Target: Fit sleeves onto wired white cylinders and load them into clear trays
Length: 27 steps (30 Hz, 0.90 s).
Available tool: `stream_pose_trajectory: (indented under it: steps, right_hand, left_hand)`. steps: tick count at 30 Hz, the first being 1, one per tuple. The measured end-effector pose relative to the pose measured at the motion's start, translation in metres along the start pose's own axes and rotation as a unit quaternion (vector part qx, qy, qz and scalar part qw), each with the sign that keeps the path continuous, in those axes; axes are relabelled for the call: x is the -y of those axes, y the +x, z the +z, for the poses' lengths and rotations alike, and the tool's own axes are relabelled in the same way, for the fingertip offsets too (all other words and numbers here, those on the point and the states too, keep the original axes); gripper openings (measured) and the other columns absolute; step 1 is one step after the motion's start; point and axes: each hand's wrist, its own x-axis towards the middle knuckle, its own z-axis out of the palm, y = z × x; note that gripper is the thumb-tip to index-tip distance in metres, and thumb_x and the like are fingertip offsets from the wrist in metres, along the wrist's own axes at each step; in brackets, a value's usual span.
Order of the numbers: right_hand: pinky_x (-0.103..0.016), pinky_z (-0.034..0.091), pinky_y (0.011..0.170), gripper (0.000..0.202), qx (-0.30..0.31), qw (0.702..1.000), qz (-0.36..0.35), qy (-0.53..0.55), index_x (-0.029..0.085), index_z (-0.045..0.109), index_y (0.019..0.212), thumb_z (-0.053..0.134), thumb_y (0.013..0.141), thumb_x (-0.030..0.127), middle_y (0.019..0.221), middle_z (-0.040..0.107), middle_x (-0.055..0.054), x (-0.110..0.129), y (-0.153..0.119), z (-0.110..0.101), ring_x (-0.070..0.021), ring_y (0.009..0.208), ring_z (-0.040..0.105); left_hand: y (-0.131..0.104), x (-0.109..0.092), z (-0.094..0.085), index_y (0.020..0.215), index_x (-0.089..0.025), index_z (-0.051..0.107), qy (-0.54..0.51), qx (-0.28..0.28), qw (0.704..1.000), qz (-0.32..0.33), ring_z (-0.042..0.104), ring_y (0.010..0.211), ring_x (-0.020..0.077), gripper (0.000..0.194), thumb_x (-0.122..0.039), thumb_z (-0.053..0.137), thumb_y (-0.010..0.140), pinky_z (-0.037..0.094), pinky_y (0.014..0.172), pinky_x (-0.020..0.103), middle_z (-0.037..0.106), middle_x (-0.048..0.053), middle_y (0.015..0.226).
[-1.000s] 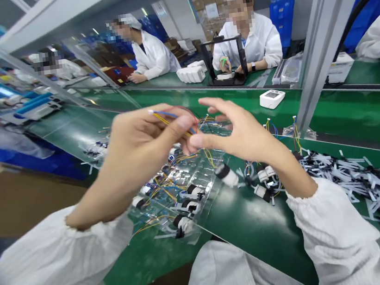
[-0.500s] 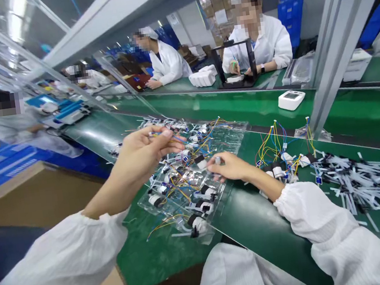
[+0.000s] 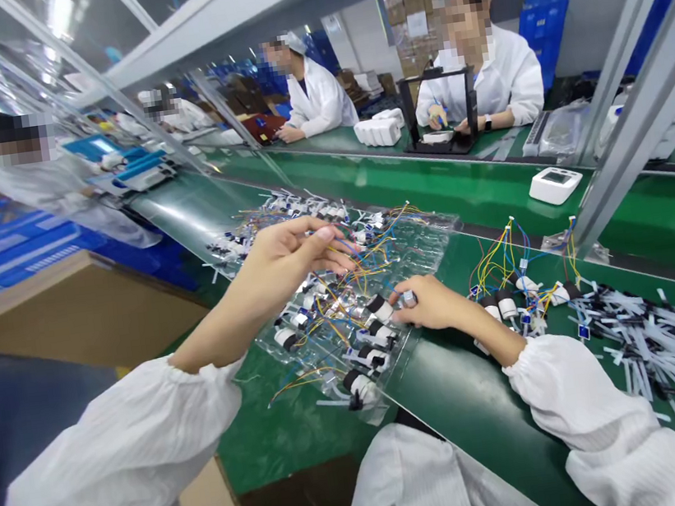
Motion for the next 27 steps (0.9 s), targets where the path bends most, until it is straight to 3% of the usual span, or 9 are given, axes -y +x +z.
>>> stream_pose_trajectory:
  steps: [5,8,13,17,23,27]
  right_hand:
    - [-0.031,0.047,0.084,0.017,-0.050,0.991,0.017,-0.122,0.018,0.081,0.105,0.073,0.090,0.020,0.093,0.078,-0.007,0.005,-0.003,0.001,-0.0210,0.086,0.070]
    - [-0.030,0.048,0.085,0.017,-0.054,0.983,0.034,-0.170,0.020,0.082,0.105,0.071,0.092,0.021,0.099,0.080,-0.009,0.007,-0.001,0.006,-0.0230,0.093,0.073]
    - [-0.031,0.049,0.083,0.018,-0.047,0.969,0.064,-0.236,0.020,0.082,0.104,0.069,0.091,0.020,0.102,0.080,-0.013,0.017,0.001,0.019,-0.0276,0.100,0.075]
    - [-0.032,0.050,0.080,0.021,-0.039,0.958,0.080,-0.271,0.019,0.081,0.099,0.064,0.089,0.014,0.099,0.080,-0.015,0.028,-0.002,0.024,-0.0292,0.099,0.076]
    - [-0.031,0.051,0.091,0.033,-0.036,0.957,0.040,-0.284,0.023,0.076,0.121,0.063,0.091,0.017,0.118,0.077,-0.010,0.036,-0.008,0.016,-0.0256,0.113,0.071]
    - [-0.033,0.053,0.090,0.032,-0.026,0.952,0.019,-0.305,0.016,0.077,0.116,0.057,0.091,0.010,0.119,0.073,-0.014,0.035,-0.006,0.026,-0.0271,0.115,0.069]
  left_hand:
    - [0.006,0.031,-0.025,0.087,-0.013,0.068,0.086,0.012,0.995,-0.045,0.076,0.066,0.0218,0.041,-0.051,0.079,0.081,0.064,0.065,0.033,0.078,0.013,0.079]
    - [0.008,0.047,-0.034,0.085,-0.013,0.071,0.148,0.046,0.986,-0.069,0.076,0.067,0.0233,0.040,-0.053,0.075,0.080,0.063,0.066,0.034,0.077,0.012,0.074]
    - [0.011,0.062,-0.038,0.087,-0.016,0.075,0.261,0.052,0.962,-0.056,0.074,0.065,0.0242,0.034,-0.048,0.065,0.082,0.059,0.066,0.033,0.076,0.008,0.069]
    - [0.017,0.062,-0.037,0.088,-0.018,0.079,0.377,0.054,0.924,-0.031,0.074,0.070,0.0266,0.033,-0.043,0.058,0.082,0.056,0.067,0.032,0.075,0.007,0.066]
    - [0.018,0.063,-0.037,0.107,-0.017,0.080,0.487,0.057,0.872,0.001,0.076,0.087,0.0354,0.044,-0.042,0.052,0.083,0.058,0.086,0.045,0.081,0.014,0.095]
    - [0.010,0.060,-0.034,0.119,-0.015,0.076,0.528,0.060,0.845,0.049,0.073,0.106,0.0392,0.049,-0.032,0.047,0.083,0.055,0.100,0.051,0.078,0.018,0.115]
